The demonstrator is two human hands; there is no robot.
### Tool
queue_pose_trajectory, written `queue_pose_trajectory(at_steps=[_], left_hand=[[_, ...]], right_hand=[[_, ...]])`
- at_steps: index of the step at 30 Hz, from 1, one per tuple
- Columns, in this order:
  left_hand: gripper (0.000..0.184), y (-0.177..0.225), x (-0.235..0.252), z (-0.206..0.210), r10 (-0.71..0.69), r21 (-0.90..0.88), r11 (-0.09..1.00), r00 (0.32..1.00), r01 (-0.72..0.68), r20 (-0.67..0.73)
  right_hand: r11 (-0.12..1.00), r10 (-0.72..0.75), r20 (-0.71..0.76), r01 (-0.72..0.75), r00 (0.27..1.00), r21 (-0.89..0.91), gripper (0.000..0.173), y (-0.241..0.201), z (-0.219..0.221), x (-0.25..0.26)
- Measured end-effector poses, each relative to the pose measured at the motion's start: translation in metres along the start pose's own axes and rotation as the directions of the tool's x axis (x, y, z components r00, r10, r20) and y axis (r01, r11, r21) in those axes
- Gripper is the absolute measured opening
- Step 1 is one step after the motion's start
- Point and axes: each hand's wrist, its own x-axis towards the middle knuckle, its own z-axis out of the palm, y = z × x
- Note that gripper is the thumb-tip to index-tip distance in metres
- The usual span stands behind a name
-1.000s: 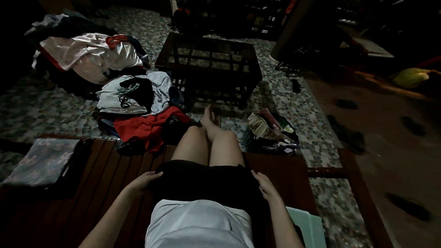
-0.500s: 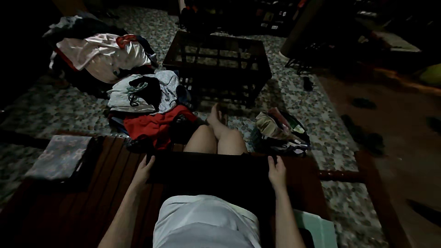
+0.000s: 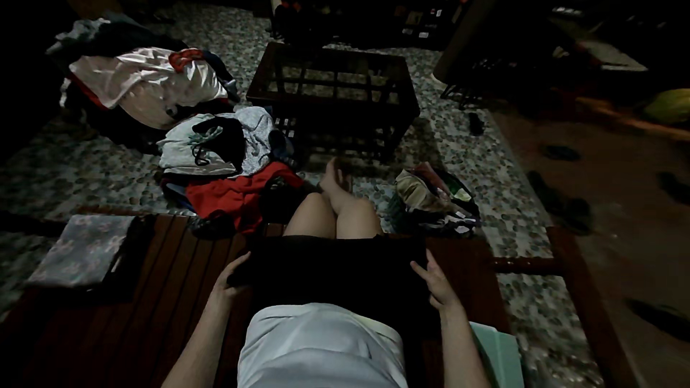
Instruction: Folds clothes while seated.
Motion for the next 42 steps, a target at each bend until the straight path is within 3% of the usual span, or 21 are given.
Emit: queue_pose_trajectory(at_steps=[3, 4, 6, 7, 9, 11, 12, 14, 16, 18, 20, 22, 23, 25, 27, 29, 31, 33, 38, 42], left_hand=[[0.022, 0.014, -0.015, 0.008, 0.173, 0.066, 0.983, 0.985, -0.172, -0.010], [0.030, 0.019, -0.018, 0.008, 0.188, 0.153, 0.971, 0.982, -0.182, -0.021], [0.066, 0.028, -0.017, -0.007, 0.105, 0.356, 0.930, 0.994, -0.091, -0.020], [0.068, 0.030, -0.014, -0.015, 0.032, 0.461, 0.887, 0.999, -0.020, -0.019], [0.044, 0.026, -0.012, -0.025, -0.100, 0.551, 0.827, 0.993, 0.115, -0.057], [0.042, 0.018, -0.011, -0.028, -0.186, 0.472, 0.846, 0.967, 0.249, -0.177], [0.044, 0.016, -0.010, -0.029, -0.202, 0.416, 0.865, 0.953, 0.282, -0.226], [0.045, 0.013, -0.006, -0.024, -0.191, 0.360, 0.888, 0.943, 0.285, -0.274], [0.038, 0.009, -0.004, -0.018, -0.175, 0.276, 0.930, 0.952, 0.243, -0.251], [0.029, 0.008, -0.007, -0.014, -0.156, 0.126, 0.976, 0.973, 0.178, -0.168], [0.030, 0.014, -0.014, -0.017, -0.072, 0.008, 0.997, 0.997, 0.072, -0.003], [0.028, 0.024, -0.026, -0.019, 0.035, 0.025, 0.999, 0.998, -0.036, 0.050], [0.027, 0.030, -0.031, -0.016, 0.078, 0.067, 0.995, 0.996, -0.080, 0.034], [0.025, 0.042, -0.038, -0.012, 0.157, 0.108, 0.981, 0.987, -0.161, 0.042], [0.025, 0.055, -0.041, -0.015, 0.245, 0.071, 0.965, 0.965, -0.252, 0.093], [0.027, 0.066, -0.041, -0.021, 0.319, -0.023, 0.947, 0.935, -0.319, 0.158], [0.025, 0.072, -0.040, -0.022, 0.376, -0.102, 0.926, 0.909, -0.363, 0.179], [0.028, 0.075, -0.039, -0.024, 0.385, -0.124, 0.922, 0.894, -0.365, 0.229], [0.026, 0.076, -0.040, -0.020, 0.400, -0.123, 0.916, 0.896, -0.382, 0.194], [0.031, 0.074, -0.040, -0.016, 0.428, -0.123, 0.904, 0.877, -0.410, 0.218]], right_hand=[[0.996, -0.028, 0.029, 0.030, 0.999, -0.084, 0.096, 0.007, -0.004, -0.010], [0.987, 0.017, 0.016, -0.014, 1.000, -0.161, 0.091, 0.010, -0.003, -0.013], [0.921, 0.068, -0.054, -0.083, 0.996, -0.381, 0.070, 0.013, 0.002, -0.015], [0.879, -0.005, -0.077, -0.033, 0.997, -0.477, 0.059, 0.015, 0.006, -0.017], [0.779, -0.321, -0.075, 0.218, 0.944, -0.588, 0.038, 0.013, 0.018, -0.025], [0.619, -0.580, 0.020, 0.456, 0.815, -0.640, 0.029, 0.005, 0.036, -0.029], [0.533, -0.634, 0.093, 0.521, 0.768, -0.667, 0.030, 0.000, 0.046, -0.029], [0.385, -0.647, 0.255, 0.597, 0.718, -0.704, 0.033, -0.005, 0.067, -0.025], [0.258, -0.640, 0.386, 0.659, 0.664, -0.707, 0.024, -0.004, 0.081, -0.016], [0.214, -0.660, 0.454, 0.728, 0.599, -0.651, 0.016, -0.005, 0.086, -0.011], [0.231, -0.657, 0.484, 0.765, 0.579, -0.601, 0.015, -0.009, 0.082, -0.013], [0.321, -0.588, 0.491, 0.743, 0.643, -0.588, 0.018, -0.010, 0.076, -0.021], [0.397, -0.548, 0.461, 0.702, 0.698, -0.591, 0.027, -0.009, 0.073, -0.023], [0.578, -0.478, 0.300, 0.553, 0.825, -0.600, 0.046, -0.007, 0.065, -0.019], [0.777, -0.351, 0.029, 0.309, 0.936, -0.548, 0.049, -0.003, 0.060, -0.009], [0.893, -0.125, -0.170, 0.036, 0.977, -0.449, 0.049, 0.001, 0.057, -0.001], [0.920, 0.035, -0.236, -0.123, 0.971, -0.372, 0.049, 0.001, 0.057, 0.000], [0.928, 0.067, -0.277, -0.162, 0.959, -0.336, 0.050, 0.001, 0.059, -0.002], [0.960, 0.068, -0.296, -0.143, 0.953, -0.241, 0.056, -0.011, 0.062, 0.007], [0.932, -0.047, -0.155, -0.012, 0.987, -0.362, 0.032, -0.029, 0.069, 0.021]])
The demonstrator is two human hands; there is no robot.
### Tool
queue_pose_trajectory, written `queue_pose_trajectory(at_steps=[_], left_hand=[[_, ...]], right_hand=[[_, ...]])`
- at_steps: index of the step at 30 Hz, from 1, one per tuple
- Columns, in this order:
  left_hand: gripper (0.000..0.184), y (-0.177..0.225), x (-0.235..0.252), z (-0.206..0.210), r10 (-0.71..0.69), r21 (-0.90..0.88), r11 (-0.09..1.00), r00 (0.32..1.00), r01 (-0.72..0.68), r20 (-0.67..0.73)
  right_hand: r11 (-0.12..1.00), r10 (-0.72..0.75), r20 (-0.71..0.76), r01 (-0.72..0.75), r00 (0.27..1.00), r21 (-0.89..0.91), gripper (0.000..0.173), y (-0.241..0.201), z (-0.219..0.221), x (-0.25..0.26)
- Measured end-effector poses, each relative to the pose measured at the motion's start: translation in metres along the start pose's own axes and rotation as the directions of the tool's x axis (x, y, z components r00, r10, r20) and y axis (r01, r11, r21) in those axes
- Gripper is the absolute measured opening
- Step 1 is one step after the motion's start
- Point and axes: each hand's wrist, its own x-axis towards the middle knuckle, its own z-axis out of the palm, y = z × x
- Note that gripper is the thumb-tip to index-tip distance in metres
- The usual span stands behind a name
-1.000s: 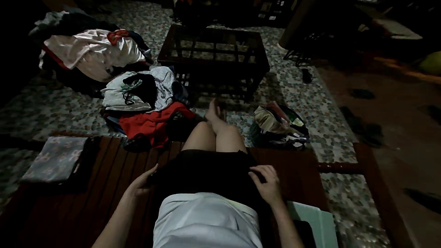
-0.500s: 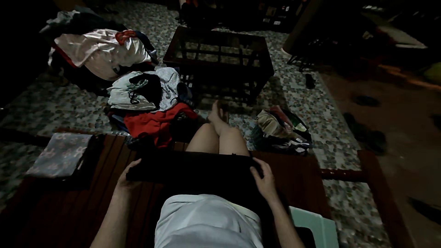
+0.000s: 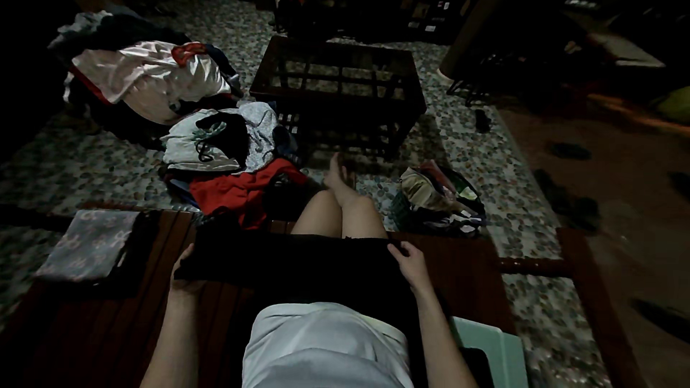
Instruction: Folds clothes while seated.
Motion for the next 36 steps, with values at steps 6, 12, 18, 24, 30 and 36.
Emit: queue_pose_trajectory(at_steps=[6, 12, 18, 24, 30, 36], left_hand=[[0.026, 0.005, -0.001, 0.012, 0.006, 0.145, 0.989, 1.000, -0.003, -0.024], [0.048, -0.024, 0.002, 0.137, -0.140, 0.885, 0.429, 0.982, 0.178, -0.129], [0.052, -0.089, 0.000, 0.170, -0.482, 0.948, 0.278, 0.876, 0.152, 0.001], [0.068, -0.077, 0.019, 0.101, -0.270, 0.908, 0.089, 0.888, 0.408, -0.373], [0.048, -0.086, 0.023, 0.099, -0.375, 0.838, 0.259, 0.849, 0.481, -0.372], [0.033, -0.017, 0.014, 0.097, -0.313, 0.779, 0.494, 0.915, 0.386, -0.255]], right_hand=[[0.992, -0.052, -0.112, 0.039, 0.992, -0.116, 0.037, -0.008, -0.007, 0.002], [0.952, -0.218, 0.114, 0.186, 0.969, 0.242, 0.032, -0.069, 0.046, -0.063], [0.889, 0.053, 0.511, -0.273, 0.858, 0.367, 0.035, -0.069, 0.114, -0.053], [0.980, 0.019, 0.338, -0.086, 0.941, 0.182, 0.041, -0.058, 0.103, -0.050], [1.000, 0.003, 0.272, -0.001, 0.962, -0.008, 0.048, -0.058, 0.105, -0.053], [0.981, -0.181, 0.240, 0.192, 0.954, -0.026, 0.041, -0.068, 0.097, -0.073]])
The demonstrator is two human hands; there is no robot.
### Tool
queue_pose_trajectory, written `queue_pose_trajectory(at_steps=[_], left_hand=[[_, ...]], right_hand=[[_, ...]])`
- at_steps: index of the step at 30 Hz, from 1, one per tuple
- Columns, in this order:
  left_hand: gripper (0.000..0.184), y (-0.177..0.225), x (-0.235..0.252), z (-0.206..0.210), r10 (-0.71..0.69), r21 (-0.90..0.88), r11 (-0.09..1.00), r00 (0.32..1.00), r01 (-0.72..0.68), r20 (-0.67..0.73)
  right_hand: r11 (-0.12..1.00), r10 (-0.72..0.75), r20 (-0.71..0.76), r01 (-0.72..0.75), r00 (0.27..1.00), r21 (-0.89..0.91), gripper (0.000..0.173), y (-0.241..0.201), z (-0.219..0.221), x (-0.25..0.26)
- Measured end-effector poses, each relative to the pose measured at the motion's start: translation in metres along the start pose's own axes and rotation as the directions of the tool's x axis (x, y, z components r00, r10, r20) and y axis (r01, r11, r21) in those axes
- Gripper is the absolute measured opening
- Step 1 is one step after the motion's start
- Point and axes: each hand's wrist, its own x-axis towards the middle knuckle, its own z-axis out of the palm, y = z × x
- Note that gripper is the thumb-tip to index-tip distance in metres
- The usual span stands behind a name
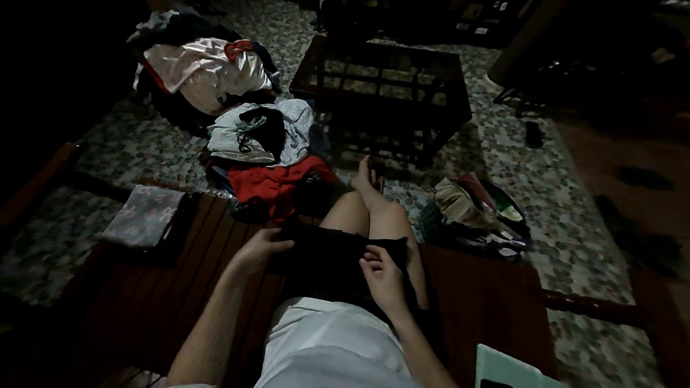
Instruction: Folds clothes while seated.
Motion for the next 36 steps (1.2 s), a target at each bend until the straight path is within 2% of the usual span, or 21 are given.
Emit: queue_pose_trajectory(at_steps=[5, 8, 11, 14, 16, 17, 18, 19, 21, 22, 23, 24, 25, 26, 28, 30, 32, 34, 36], left_hand=[[0.039, 0.031, -0.035, -0.066, 0.086, 0.167, 0.984, 0.988, -0.064, -0.132], [0.042, 0.048, -0.044, -0.076, 0.143, 0.230, 0.967, 0.980, -0.108, -0.141], [0.056, 0.061, -0.039, -0.029, 0.207, 0.309, 0.937, 0.971, -0.163, -0.117], [0.068, 0.051, -0.025, 0.063, 0.193, 0.364, 0.912, 0.981, -0.187, 0.022], [0.057, 0.035, -0.024, 0.113, 0.128, 0.244, 0.951, 0.959, -0.191, 0.252], [0.046, 0.029, -0.023, 0.126, 0.100, 0.212, 0.960, 0.932, -0.182, 0.347], [0.039, 0.024, -0.022, 0.128, 0.096, 0.232, 0.953, 0.919, -0.196, 0.383], [0.035, 0.019, -0.022, 0.124, 0.132, 0.285, 0.930, 0.933, -0.233, 0.333], [0.037, 0.003, -0.019, 0.105, 0.258, 0.421, 0.870, 0.965, -0.256, 0.054], [0.047, -0.009, -0.012, 0.093, 0.280, 0.468, 0.859, 0.955, -0.206, -0.094], [0.064, -0.020, -0.005, 0.080, 0.228, 0.477, 0.872, 0.955, -0.113, -0.191], [0.080, -0.028, 0.000, 0.068, 0.112, 0.442, 0.897, 0.968, -0.002, -0.225], [0.086, -0.034, 0.003, 0.058, -0.024, 0.381, 0.919, 0.978, 0.104, -0.208], [0.083, -0.038, 0.006, 0.053, -0.130, 0.320, 0.930, 0.977, 0.180, -0.170], [0.069, -0.040, 0.014, 0.049, -0.216, 0.189, 0.955, 0.973, 0.228, -0.084], [0.052, -0.034, 0.016, 0.050, -0.214, -0.052, 0.975, 0.977, 0.214, 0.011], [0.040, -0.020, 0.008, 0.051, -0.150, -0.234, 0.956, 0.982, 0.174, 0.115], [0.036, -0.003, -0.002, 0.044, -0.089, -0.237, 0.964, 0.986, 0.121, 0.139], [0.040, 0.013, -0.013, 0.024, -0.032, -0.146, 0.988, 0.996, 0.043, 0.080]], right_hand=[[0.990, 0.080, 0.115, -0.093, 0.990, 0.108, 0.036, 0.002, -0.001, 0.002], [0.986, 0.068, 0.154, -0.091, 0.986, 0.142, 0.034, 0.000, 0.002, 0.003], [0.967, 0.055, 0.180, -0.097, 0.982, 0.234, 0.031, -0.010, 0.001, 0.005], [0.842, 0.106, 0.300, -0.245, 0.948, 0.480, 0.036, -0.019, 0.001, 0.012], [0.789, 0.144, 0.331, -0.310, 0.933, 0.531, 0.041, -0.012, 0.005, 0.022], [0.811, 0.164, 0.308, -0.306, 0.937, 0.499, 0.037, -0.006, 0.008, 0.028], [0.843, 0.194, 0.269, -0.301, 0.943, 0.445, 0.033, 0.001, 0.010, 0.033], [0.874, 0.212, 0.226, -0.288, 0.951, 0.391, 0.031, 0.007, 0.012, 0.036], [0.913, 0.189, 0.169, -0.236, 0.967, 0.333, 0.029, 0.010, 0.012, 0.034], [0.928, 0.161, 0.132, -0.196, 0.978, 0.318, 0.027, 0.008, 0.012, 0.032], [0.942, 0.142, 0.097, -0.164, 0.985, 0.293, 0.026, 0.007, 0.012, 0.031], [0.957, 0.139, 0.079, -0.154, 0.987, 0.247, 0.028, 0.008, 0.013, 0.032], [0.969, 0.156, 0.078, -0.168, 0.985, 0.183, 0.034, 0.011, 0.014, 0.033], [0.975, 0.181, 0.087, -0.190, 0.980, 0.110, 0.043, 0.014, 0.015, 0.034], [0.981, 0.194, 0.079, -0.195, 0.978, 0.011, 0.057, 0.019, 0.016, 0.034], [0.986, 0.160, 0.046, -0.162, 0.986, 0.036, 0.059, 0.018, 0.016, 0.030], [0.991, 0.075, -0.030, -0.071, 0.997, 0.111, 0.052, 0.015, 0.015, 0.025], [0.985, -0.018, -0.085, 0.032, 0.996, 0.170, 0.046, 0.011, 0.009, 0.021], [0.983, -0.053, -0.056, 0.062, 0.997, 0.174, 0.040, 0.009, 0.002, 0.018]])
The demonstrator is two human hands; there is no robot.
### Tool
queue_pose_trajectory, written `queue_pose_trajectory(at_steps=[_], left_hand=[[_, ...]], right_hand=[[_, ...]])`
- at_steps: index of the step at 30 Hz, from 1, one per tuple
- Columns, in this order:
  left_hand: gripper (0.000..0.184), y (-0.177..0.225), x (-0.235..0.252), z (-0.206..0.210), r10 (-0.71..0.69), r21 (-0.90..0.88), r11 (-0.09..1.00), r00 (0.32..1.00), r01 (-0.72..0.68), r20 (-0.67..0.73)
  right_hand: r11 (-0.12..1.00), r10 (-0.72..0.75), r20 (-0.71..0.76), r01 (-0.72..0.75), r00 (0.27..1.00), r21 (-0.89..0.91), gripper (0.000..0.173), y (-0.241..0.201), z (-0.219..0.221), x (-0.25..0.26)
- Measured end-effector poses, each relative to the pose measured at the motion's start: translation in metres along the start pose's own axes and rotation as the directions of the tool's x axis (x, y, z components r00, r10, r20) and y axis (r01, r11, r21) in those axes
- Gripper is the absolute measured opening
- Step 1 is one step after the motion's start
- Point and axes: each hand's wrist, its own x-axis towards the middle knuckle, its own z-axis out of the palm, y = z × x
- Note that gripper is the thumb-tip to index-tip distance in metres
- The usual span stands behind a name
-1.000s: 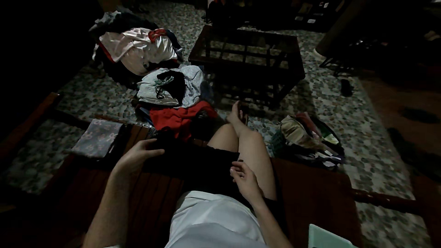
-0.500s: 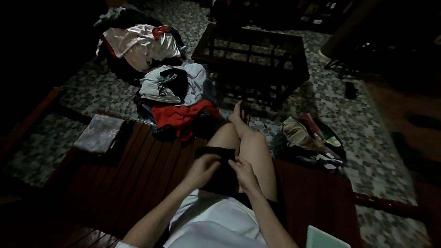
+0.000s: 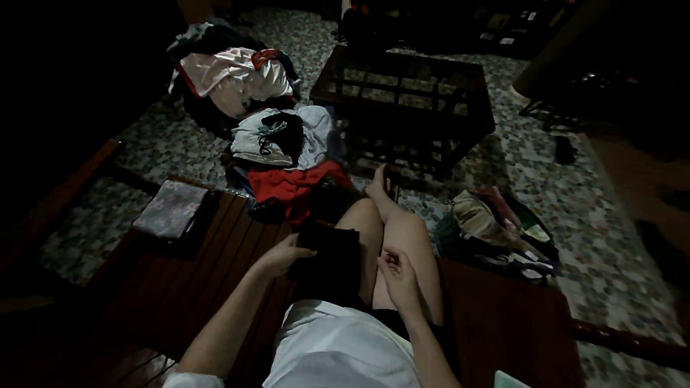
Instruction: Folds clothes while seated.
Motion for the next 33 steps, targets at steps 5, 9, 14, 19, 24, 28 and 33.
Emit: queue_pose_trajectory(at_steps=[5, 9, 14, 19, 24, 28, 33], left_hand=[[0.053, 0.040, -0.023, -0.089, 0.225, 0.656, 0.747, 0.970, -0.110, -0.094], [0.049, 0.008, -0.018, -0.148, 0.326, 0.931, 0.366, 0.938, -0.007, -0.121], [0.062, -0.157, -0.002, -0.198, 0.414, 0.995, 0.071, 0.910, -0.071, 0.035], [0.080, -0.179, -0.017, -0.189, 0.261, 0.987, 0.163, 0.965, -0.009, -0.034], [0.074, -0.166, 0.024, -0.152, 0.425, 0.826, 0.464, 0.737, 0.321, -0.525], [0.083, -0.172, 0.061, -0.129, 0.418, 0.744, 0.427, 0.617, 0.515, -0.667], [0.066, -0.195, 0.026, -0.145, 0.594, 0.854, 0.356, 0.614, 0.378, -0.520]], right_hand=[[0.999, 0.030, 0.047, -0.028, 0.998, -0.037, 0.024, 0.014, -0.011, -0.001], [1.000, 0.026, 0.042, -0.025, 0.999, -0.016, 0.022, 0.027, -0.013, -0.003], [0.995, -0.006, 0.057, 0.012, 0.998, -0.097, 0.023, 0.034, -0.011, -0.004], [0.986, -0.056, 0.081, 0.068, 0.995, -0.154, 0.022, 0.042, -0.011, -0.006], [0.977, -0.080, 0.101, 0.098, 0.992, -0.190, 0.024, 0.043, -0.011, -0.004], [0.964, -0.079, 0.115, 0.106, 0.990, -0.245, 0.025, 0.039, -0.011, -0.009], [0.943, -0.165, 0.117, 0.192, 0.979, -0.273, 0.024, 0.046, -0.013, -0.013]])
